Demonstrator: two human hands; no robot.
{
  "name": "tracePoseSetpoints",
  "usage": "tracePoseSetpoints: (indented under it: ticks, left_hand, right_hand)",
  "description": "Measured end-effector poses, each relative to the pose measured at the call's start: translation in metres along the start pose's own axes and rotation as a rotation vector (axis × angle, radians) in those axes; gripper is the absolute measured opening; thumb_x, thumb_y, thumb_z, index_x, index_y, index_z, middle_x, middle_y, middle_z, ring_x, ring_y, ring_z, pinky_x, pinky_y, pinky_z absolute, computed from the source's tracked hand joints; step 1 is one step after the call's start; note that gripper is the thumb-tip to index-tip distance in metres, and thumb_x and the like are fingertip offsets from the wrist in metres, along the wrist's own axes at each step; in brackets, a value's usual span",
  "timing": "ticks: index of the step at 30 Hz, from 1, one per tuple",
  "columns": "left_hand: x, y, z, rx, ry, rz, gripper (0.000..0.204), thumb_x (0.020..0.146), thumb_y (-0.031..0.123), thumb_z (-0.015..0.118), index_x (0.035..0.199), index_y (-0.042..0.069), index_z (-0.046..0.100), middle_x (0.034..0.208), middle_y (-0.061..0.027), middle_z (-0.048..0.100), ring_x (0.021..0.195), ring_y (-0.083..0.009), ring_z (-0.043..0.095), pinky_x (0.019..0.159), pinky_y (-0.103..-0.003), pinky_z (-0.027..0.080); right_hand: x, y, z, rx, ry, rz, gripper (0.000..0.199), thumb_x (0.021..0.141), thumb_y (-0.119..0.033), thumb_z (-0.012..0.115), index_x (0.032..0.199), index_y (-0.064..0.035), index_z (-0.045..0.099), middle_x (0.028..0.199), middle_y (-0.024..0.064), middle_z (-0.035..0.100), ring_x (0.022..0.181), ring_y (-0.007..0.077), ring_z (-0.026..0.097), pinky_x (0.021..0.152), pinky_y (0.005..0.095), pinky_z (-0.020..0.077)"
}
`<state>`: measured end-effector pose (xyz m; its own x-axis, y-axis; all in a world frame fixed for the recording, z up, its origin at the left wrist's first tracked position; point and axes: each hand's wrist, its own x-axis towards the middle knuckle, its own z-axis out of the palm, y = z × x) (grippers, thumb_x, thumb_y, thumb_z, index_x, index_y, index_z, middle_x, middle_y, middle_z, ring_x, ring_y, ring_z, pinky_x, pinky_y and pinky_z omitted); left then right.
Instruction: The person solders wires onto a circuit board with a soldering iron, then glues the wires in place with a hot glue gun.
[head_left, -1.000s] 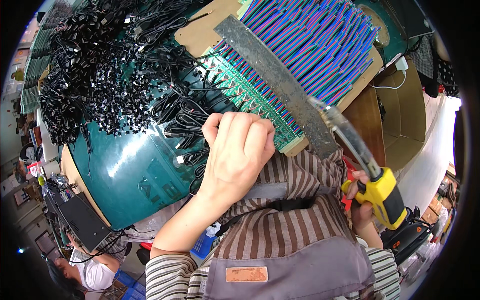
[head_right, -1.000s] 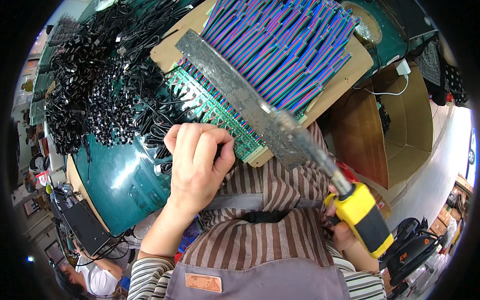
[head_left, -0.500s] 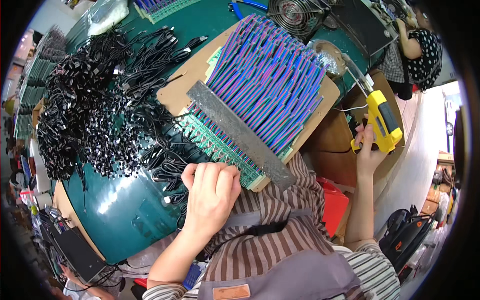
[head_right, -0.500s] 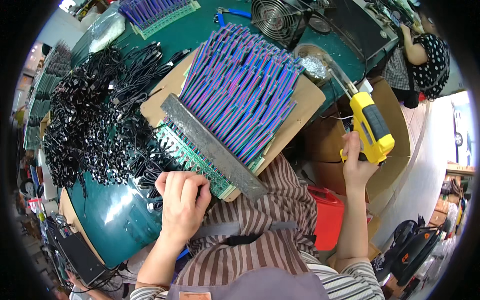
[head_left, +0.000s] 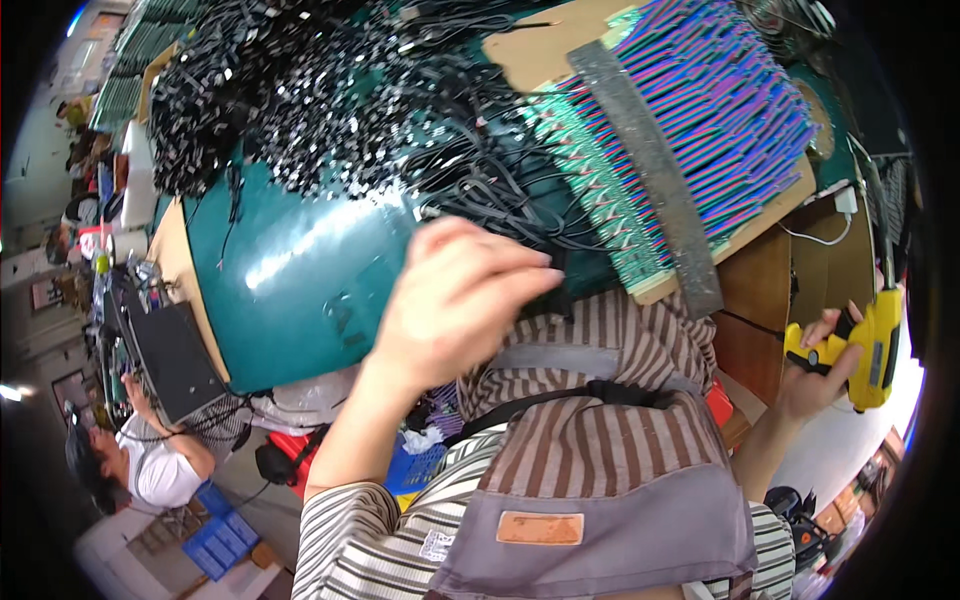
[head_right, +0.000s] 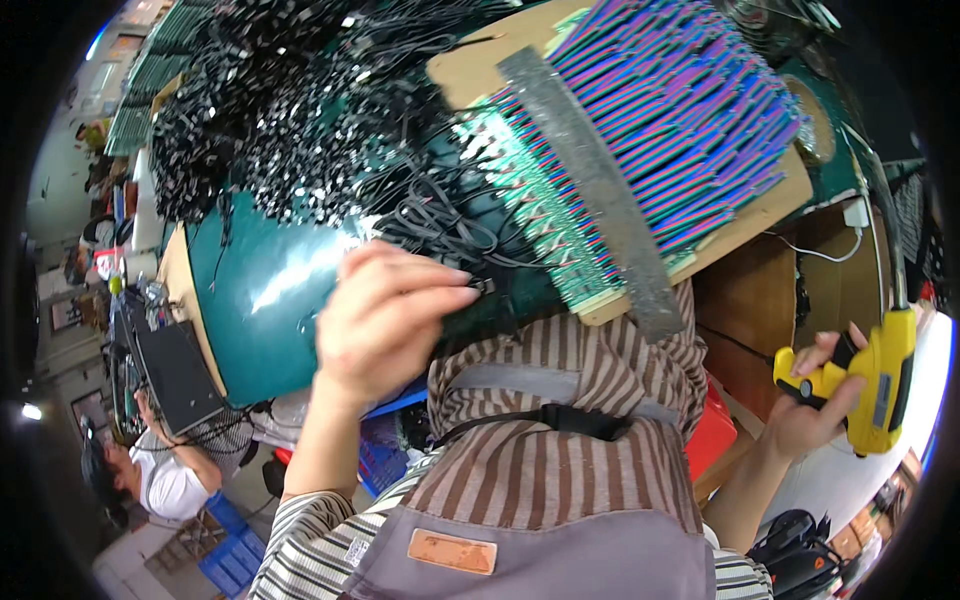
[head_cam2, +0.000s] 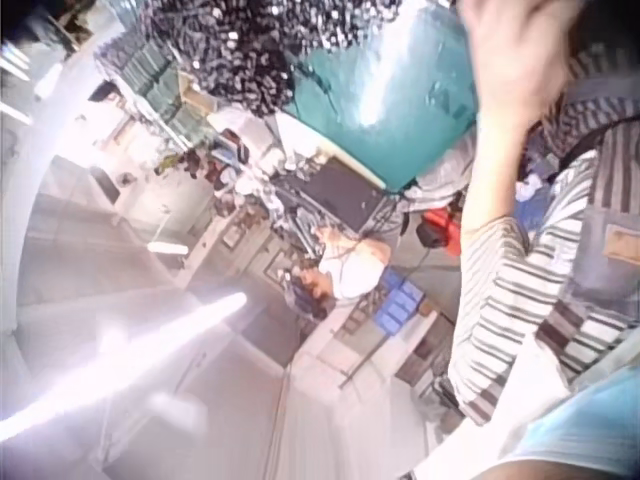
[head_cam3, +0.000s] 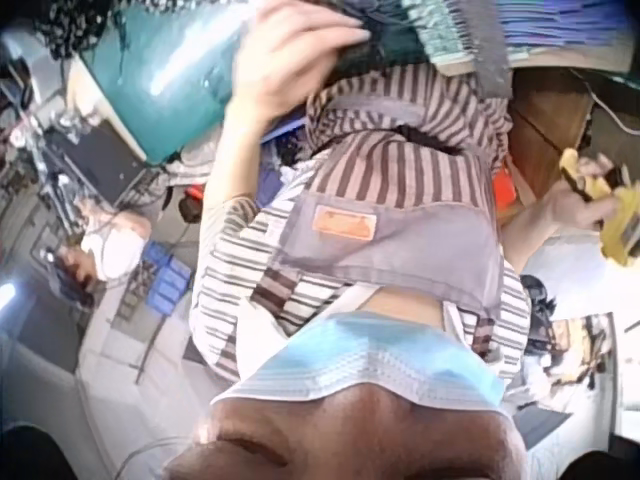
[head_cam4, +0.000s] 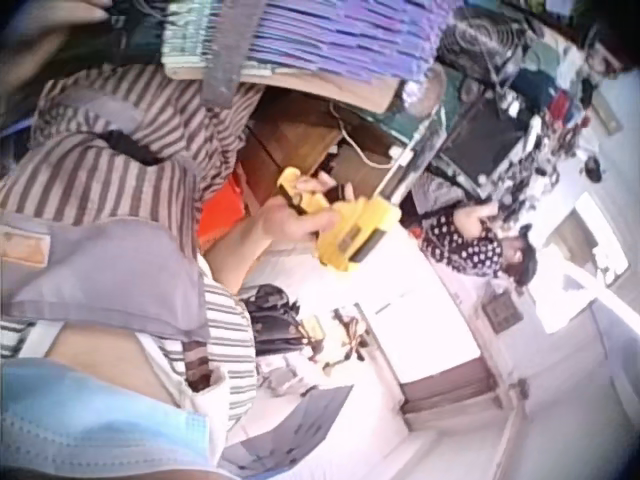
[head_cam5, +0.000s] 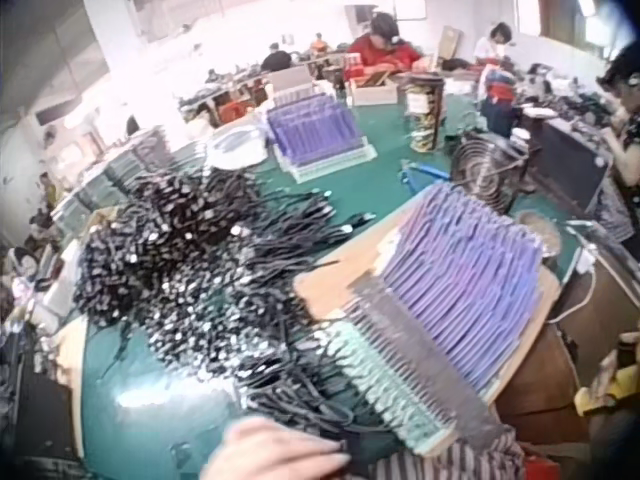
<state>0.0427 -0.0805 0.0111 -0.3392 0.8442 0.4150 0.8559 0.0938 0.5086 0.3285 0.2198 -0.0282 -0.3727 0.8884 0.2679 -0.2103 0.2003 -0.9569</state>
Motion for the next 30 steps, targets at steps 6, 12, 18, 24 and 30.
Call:
tracePoseSetpoints:
  ticks: [6,12,18,24,30]
  left_hand:
    - [-0.063,-0.005,-0.063,0.186,-0.355,-0.417,0.048,0.065,-0.005,0.062,0.105,0.018,0.074,0.103,-0.0042,0.060,0.098,-0.0235,0.057,0.087,-0.037,0.040]
    - [-0.071,-0.001,-0.049,0.093,-0.354,-0.296,0.041,0.063,-0.001,0.071,0.098,0.018,0.077,0.100,-0.0034,0.062,0.090,-0.0230,0.058,0.084,-0.037,0.044]
    - [-0.077,-0.012,-0.037,0.151,-0.196,-0.130,0.022,0.068,0.015,0.079,0.089,0.014,0.075,0.092,-0.0012,0.066,0.083,-0.0198,0.062,0.080,-0.036,0.047]
    - [-0.029,0.010,-0.016,-0.086,0.161,-0.159,0.023,0.066,0.010,0.084,0.087,0.009,0.075,0.085,-0.0036,0.070,0.076,-0.0187,0.066,0.070,-0.032,0.050]
    - [0.026,0.039,0.007,-0.353,0.197,-0.122,0.022,0.065,0.008,0.086,0.080,0.001,0.072,0.074,-0.0072,0.069,0.066,-0.0204,0.065,0.063,-0.029,0.051]
  right_hand:
    - [-0.016,-0.004,0.006,0.039,-0.126,0.037,0.055,0.105,-0.043,0.031,0.131,0.0045,0.042,0.100,0.0159,0.060,0.066,0.0115,0.048,0.064,0.0252,0.0392]
    - [-0.024,-0.007,0.020,0.023,-0.141,0.066,0.057,0.105,-0.045,0.031,0.131,0.0044,0.042,0.100,0.0163,0.059,0.064,0.0114,0.048,0.064,0.0247,0.0389]
    - [-0.028,-0.008,0.018,0.025,-0.187,0.060,0.061,0.104,-0.049,0.033,0.131,0.0048,0.042,0.097,0.0165,0.059,0.064,0.0117,0.048,0.060,0.0235,0.0381]
    - [-0.050,-0.028,0.059,0.130,-0.369,0.149,0.055,0.094,-0.029,0.063,0.133,0.0028,0.040,0.092,0.0117,0.057,0.067,0.0123,0.053,0.061,0.0250,0.0447]
    - [-0.051,-0.056,0.142,0.187,-0.755,0.422,0.047,0.087,0.004,0.063,0.131,-0.0016,0.046,0.104,0.0082,0.060,0.090,0.0134,0.061,0.079,0.0259,0.0513]
